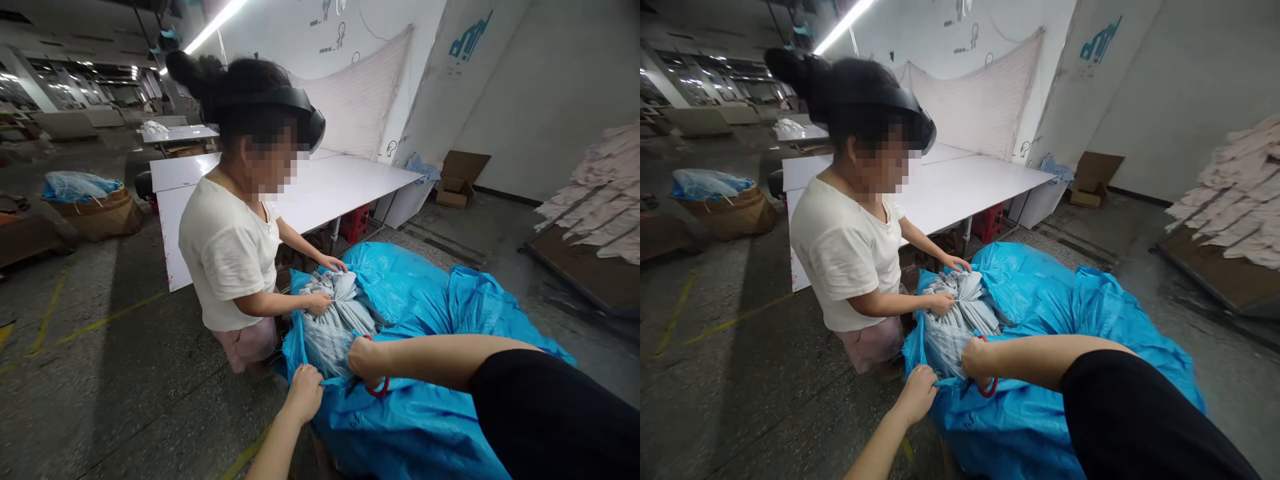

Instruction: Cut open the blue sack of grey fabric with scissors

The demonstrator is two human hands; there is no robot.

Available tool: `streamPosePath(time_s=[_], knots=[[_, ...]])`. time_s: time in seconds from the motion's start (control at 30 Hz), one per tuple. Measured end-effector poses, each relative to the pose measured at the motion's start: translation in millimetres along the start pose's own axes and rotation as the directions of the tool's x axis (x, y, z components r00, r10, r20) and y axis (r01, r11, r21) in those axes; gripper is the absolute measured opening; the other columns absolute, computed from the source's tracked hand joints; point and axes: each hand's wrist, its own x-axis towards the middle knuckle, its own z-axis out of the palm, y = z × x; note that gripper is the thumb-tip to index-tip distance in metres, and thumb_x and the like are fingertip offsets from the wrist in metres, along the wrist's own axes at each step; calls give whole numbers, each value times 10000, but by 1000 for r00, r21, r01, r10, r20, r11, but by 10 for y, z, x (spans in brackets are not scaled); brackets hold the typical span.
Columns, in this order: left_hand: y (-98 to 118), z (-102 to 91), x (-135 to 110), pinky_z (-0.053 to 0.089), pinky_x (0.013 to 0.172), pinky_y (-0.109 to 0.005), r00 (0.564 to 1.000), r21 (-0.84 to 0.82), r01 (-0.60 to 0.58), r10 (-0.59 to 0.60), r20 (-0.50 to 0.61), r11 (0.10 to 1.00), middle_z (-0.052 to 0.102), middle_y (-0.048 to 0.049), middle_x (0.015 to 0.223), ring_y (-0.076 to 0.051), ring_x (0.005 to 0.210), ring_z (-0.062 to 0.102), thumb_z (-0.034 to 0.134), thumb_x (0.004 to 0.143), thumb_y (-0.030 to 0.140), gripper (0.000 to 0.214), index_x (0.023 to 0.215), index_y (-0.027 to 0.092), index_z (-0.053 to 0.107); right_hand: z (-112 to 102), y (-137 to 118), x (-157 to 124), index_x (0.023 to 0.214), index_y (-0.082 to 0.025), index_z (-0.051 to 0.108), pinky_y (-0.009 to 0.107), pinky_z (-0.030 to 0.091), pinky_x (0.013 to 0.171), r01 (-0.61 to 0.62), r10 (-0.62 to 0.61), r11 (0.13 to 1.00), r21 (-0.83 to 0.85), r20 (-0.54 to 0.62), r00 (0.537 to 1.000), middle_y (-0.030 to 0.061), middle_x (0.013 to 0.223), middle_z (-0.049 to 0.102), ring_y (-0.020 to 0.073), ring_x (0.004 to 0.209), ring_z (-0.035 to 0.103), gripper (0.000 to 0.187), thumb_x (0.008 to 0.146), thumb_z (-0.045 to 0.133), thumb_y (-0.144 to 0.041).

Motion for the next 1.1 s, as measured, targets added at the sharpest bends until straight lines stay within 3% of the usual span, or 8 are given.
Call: streamPosePath(time_s=[0.2,0.37,0.47,0.7,0.83,0.93,1.1], knots=[[-14,2,-43,384,1116,-442,1000,-2,-21,21,6,1000,667,-105,1003,-270,1102,562,571,924,101,148,893,122,714,-133,-4,-4,991,-142,735,395,573,712,7,-7,1000,-3,155,988,151,943,721,308,852,694,487,599,820,-419],[-28,-74,-16,427,1069,-405,999,-5,-36,36,5,999,668,-92,1008,-259,1087,564,582,929,107,130,916,133,708,-214,21,-241,1123,-114,707,442,567,779,-17,23,999,-37,174,984,179,977,718,324,886,692,486,702,748,-354],[-43,-126,24,460,1016,-412,1000,5,-30,30,8,1000,663,-110,993,-281,1081,561,554,927,100,155,891,124,703,-252,52,-252,1167,-97,691,450,568,776,-55,60,998,-30,180,982,192,1020,715,330,896,691,535,696,724,-349],[-36,-221,38,461,981,-384,997,12,-63,63,33,998,657,-116,971,-276,1062,553,539,908,99,167,844,121,691,-368,65,39,888,-142,737,389,555,702,-44,33,997,67,162,986,121,894,726,319,860,689,461,504,848,-371],[-72,-229,14,463,952,-353,999,-17,-35,35,29,999,653,-100,950,-250,1048,556,500,914,91,201,849,132,685,-375,190,-52,809,-158,723,409,548,716,-67,53,994,91,146,988,108,830,717,322,830,688,436,485,842,-424],[-94,-202,24,453,976,-357,1000,-32,2,-1,31,999,653,-108,977,-253,1079,548,508,898,90,180,857,121,681,-331,337,-169,878,-174,733,419,554,701,-111,96,987,114,132,987,101,820,717,320,810,693,463,525,806,-466],[5,-183,61,481,964,-471,993,-15,104,-103,54,994,666,-133,1031,-334,1110,544,640,905,350,232,947,130,701,-231,396,-164,722,-178,714,376,552,692,-134,130,975,178,31,991,56,707,687,272,752,681,380,459,854,-414]])
